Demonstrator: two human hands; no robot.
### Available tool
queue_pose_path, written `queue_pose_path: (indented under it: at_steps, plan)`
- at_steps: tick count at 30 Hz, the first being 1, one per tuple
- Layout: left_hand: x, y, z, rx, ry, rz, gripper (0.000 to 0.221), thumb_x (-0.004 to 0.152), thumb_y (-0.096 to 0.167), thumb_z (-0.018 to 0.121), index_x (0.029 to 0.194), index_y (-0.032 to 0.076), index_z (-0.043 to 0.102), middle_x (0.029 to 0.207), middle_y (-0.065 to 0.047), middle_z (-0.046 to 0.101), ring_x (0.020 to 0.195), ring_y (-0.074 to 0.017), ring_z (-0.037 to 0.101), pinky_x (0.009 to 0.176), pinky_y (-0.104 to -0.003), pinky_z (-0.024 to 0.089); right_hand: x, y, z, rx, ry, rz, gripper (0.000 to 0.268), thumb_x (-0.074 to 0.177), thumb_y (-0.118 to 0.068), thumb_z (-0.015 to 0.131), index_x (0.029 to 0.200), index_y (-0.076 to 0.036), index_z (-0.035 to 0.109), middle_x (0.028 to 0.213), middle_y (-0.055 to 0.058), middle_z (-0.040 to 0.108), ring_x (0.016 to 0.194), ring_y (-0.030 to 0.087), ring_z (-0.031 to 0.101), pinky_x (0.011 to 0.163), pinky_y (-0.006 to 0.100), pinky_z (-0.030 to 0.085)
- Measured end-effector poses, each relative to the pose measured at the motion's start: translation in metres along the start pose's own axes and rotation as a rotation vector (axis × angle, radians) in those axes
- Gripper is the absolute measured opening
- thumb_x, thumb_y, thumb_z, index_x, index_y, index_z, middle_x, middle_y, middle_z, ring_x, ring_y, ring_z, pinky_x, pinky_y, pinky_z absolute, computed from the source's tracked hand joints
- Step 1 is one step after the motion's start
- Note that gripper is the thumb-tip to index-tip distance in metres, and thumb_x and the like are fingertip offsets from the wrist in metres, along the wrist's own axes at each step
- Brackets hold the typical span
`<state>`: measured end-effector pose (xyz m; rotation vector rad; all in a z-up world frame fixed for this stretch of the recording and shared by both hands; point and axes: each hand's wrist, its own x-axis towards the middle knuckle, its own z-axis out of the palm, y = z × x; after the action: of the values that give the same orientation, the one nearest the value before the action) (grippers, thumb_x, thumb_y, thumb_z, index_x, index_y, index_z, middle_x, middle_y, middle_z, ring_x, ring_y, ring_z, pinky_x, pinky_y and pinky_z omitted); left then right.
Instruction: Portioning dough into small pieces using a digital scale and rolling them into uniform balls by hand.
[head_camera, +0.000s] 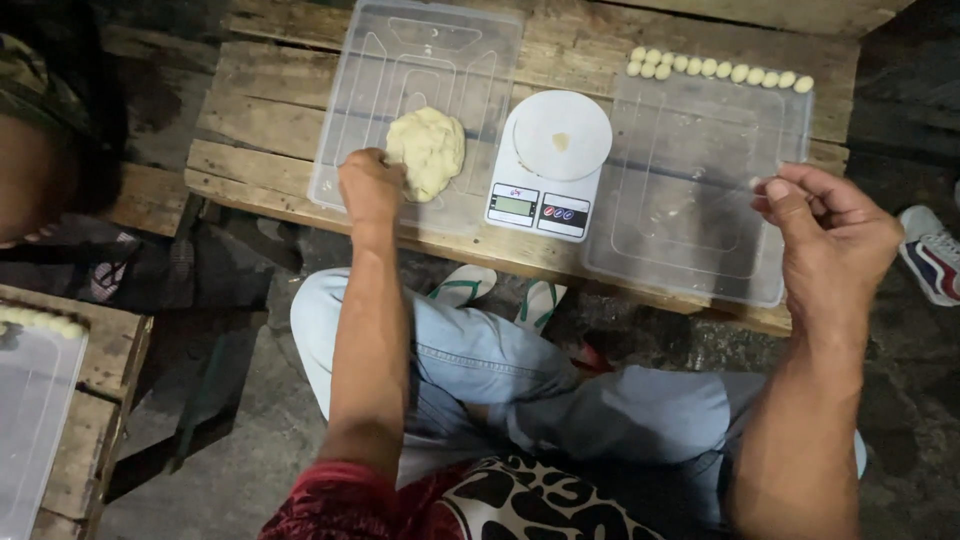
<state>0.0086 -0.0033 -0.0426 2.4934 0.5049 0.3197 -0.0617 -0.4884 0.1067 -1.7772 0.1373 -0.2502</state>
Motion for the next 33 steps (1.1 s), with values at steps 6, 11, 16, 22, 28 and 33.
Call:
queue_pose_path:
  at_steps: [6, 11, 16, 22, 28, 33]
  plan:
    - [-0.007, 0.041, -0.015, -0.161, 0.155, 0.206, 0.036, 0.071, 0.006, 0.086, 0.105, -0.003, 0.077, 0.096, -0.018, 0.070, 0.077, -0.0284, 0.069, 0.072, -0.036, 0.058, -0.001, -0.002, 0.001, -0.035, -0.030, -0.039, 0.020, 0.112, -0.001, 0.069, 0.131, 0.005, 0.066, 0.109, 0.012, 0.070, 0.096, 0.014, 0.070, 0.094, 0.022, 0.061]
    - [-0.014, 0.070, 0.009, 0.046, 0.054, 0.326, 0.028, 0.078, 0.006, 0.077, 0.106, 0.007, 0.077, 0.104, -0.011, 0.062, 0.089, -0.0331, 0.064, 0.078, -0.041, 0.054, -0.002, 0.000, 0.006, -0.013, -0.044, -0.031, 0.019, 0.109, 0.002, 0.069, 0.128, 0.004, 0.067, 0.107, 0.010, 0.071, 0.094, 0.013, 0.068, 0.092, 0.022, 0.060]
    - [-0.008, 0.070, 0.023, 0.153, 0.122, 0.363, 0.016, 0.080, 0.007, 0.072, 0.096, 0.005, 0.076, 0.097, -0.014, 0.064, 0.079, -0.0354, 0.064, 0.071, -0.043, 0.055, -0.004, -0.009, 0.013, -0.036, -0.046, -0.019, 0.019, 0.108, 0.001, 0.070, 0.127, 0.004, 0.068, 0.106, 0.009, 0.071, 0.092, 0.011, 0.067, 0.089, 0.020, 0.058]
    - [-0.007, 0.076, 0.015, 0.123, -0.001, 0.377, 0.027, 0.081, 0.003, 0.072, 0.106, 0.011, 0.076, 0.101, -0.010, 0.056, 0.088, -0.0293, 0.058, 0.076, -0.041, 0.053, -0.007, -0.014, 0.016, -0.056, -0.066, -0.025, 0.021, 0.107, 0.003, 0.068, 0.128, 0.006, 0.067, 0.107, 0.011, 0.071, 0.095, 0.013, 0.069, 0.089, 0.020, 0.057]
    - [-0.004, 0.080, 0.008, 0.058, 0.058, 0.327, 0.018, 0.080, 0.006, 0.075, 0.097, 0.007, 0.081, 0.100, -0.013, 0.067, 0.081, -0.0331, 0.068, 0.075, -0.041, 0.056, -0.006, -0.015, 0.016, -0.051, -0.073, -0.024, 0.022, 0.107, 0.003, 0.068, 0.129, 0.005, 0.067, 0.107, 0.011, 0.072, 0.095, 0.012, 0.069, 0.088, 0.018, 0.055]
    - [-0.003, 0.074, 0.003, -0.143, 0.129, 0.216, 0.020, 0.077, 0.010, 0.080, 0.096, 0.003, 0.081, 0.090, -0.015, 0.078, 0.072, -0.0321, 0.072, 0.072, -0.038, 0.057, -0.007, -0.017, 0.014, -0.080, -0.074, -0.050, 0.023, 0.106, 0.005, 0.067, 0.129, 0.009, 0.066, 0.109, 0.014, 0.072, 0.093, 0.015, 0.068, 0.088, 0.020, 0.054]
